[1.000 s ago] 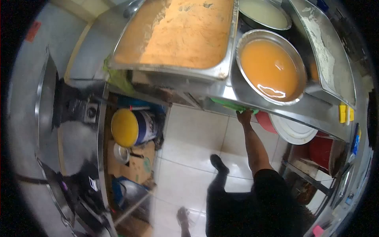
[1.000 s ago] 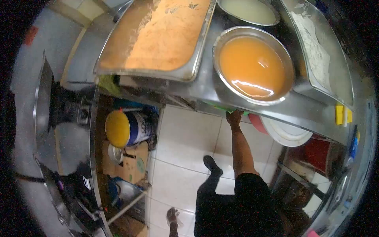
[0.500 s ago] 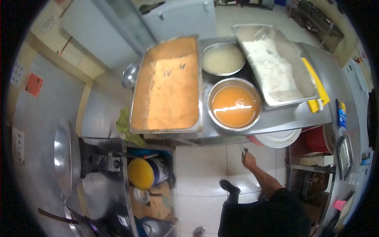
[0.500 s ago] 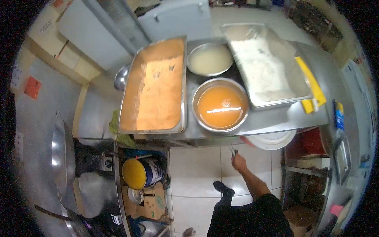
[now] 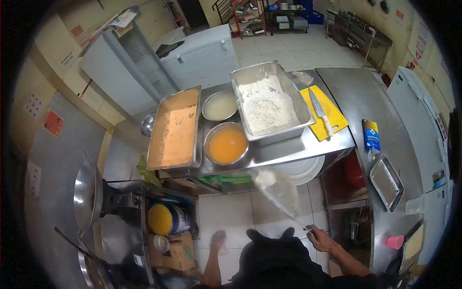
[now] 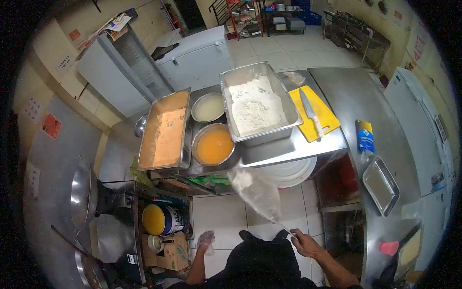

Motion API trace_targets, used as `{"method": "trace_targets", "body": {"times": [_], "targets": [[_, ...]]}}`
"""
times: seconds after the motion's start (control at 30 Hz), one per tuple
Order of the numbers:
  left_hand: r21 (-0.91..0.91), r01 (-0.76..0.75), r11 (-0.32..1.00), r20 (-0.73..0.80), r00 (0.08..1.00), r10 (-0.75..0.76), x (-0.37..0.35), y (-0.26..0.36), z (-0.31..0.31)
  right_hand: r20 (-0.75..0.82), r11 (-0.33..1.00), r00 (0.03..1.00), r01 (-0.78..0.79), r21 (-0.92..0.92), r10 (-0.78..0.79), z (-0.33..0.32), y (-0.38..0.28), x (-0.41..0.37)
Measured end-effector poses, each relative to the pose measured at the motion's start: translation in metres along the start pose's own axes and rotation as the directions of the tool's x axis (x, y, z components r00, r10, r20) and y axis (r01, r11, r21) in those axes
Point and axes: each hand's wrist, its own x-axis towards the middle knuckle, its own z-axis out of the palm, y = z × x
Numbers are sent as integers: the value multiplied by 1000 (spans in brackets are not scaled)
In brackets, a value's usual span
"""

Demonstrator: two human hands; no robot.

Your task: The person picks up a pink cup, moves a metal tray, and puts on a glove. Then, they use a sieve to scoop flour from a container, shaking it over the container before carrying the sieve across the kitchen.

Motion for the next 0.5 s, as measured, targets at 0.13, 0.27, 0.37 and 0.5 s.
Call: {"method": "trace_targets", "body": {"times": [0.13,0.27,0.37,0.5], "targets": [[126,-320,939,-153,929,337,54,124,-23,-340,955,905,290,57,-255,-35,-24,18],[-513,-508,692,-320,861,395,103,316,-76,-533,931,770,349,-109,-351,-106,-68,78],[-746,-578,330,-365,770,524,148,439,-111,-616,896,656,384,-225,-435,-160,-98,148],[-540,-650,535,-347,751,562,233,574,-145,-520,821,685,209,-531,-510,-214,-108,267]]}}
